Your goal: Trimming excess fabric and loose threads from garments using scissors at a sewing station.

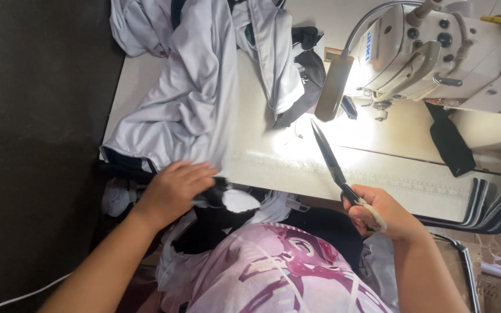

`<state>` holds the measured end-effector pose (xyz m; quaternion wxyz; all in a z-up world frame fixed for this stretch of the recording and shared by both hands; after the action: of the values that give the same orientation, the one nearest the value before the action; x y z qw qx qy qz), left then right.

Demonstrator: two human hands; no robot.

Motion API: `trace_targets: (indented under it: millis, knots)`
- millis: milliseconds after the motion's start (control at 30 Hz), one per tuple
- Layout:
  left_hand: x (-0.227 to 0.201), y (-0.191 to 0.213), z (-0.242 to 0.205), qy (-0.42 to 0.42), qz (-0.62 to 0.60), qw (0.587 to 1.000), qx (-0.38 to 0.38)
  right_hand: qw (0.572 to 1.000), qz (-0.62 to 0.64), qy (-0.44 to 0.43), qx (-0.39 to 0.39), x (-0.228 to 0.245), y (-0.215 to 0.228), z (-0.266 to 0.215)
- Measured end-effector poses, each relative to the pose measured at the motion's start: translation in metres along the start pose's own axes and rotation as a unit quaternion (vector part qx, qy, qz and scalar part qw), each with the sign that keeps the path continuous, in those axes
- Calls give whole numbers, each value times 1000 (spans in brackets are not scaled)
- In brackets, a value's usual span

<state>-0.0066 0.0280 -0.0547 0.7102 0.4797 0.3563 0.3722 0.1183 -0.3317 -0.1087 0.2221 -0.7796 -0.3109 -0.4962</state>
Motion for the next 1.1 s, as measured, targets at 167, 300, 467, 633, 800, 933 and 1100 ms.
trace_targets:
  millis: [167,300,467,633,800,933,1100]
  knots:
    - [39,64,-129,594,-109,693,394,997,66,-41,20,-4,-3,-22]
    - [0,171,-181,743,-125,618,224,997,71,6,23,-9,5,-32]
    - [-29,131,-74,680,-452,566,-116,994,93,59,15,13,1,-51]
    - [-112,5,78,238,-265,849,391,994,40,97,22,19,8,-86]
    - [-65,-49,162,62,19,977,203,999,-4,52,-5,-3,20,-112]
    - [-1,-48,211,60,51,996,45,998,35,61,1,-3,6,-108]
    - [62,-22,142,165,-13,980,113,997,62,30,19,-11,3,-103]
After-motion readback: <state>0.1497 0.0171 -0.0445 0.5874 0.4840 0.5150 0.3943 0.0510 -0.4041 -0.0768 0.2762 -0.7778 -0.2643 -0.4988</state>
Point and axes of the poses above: each hand's wrist, its own z-axis towards the middle knuckle, its own y-axis out of the back of the hand, x = y × z, the point moved 9 cm from there along z, towards the middle knuckle, and after that the axes turned 3 degrees about z, right-handed, at the moved point
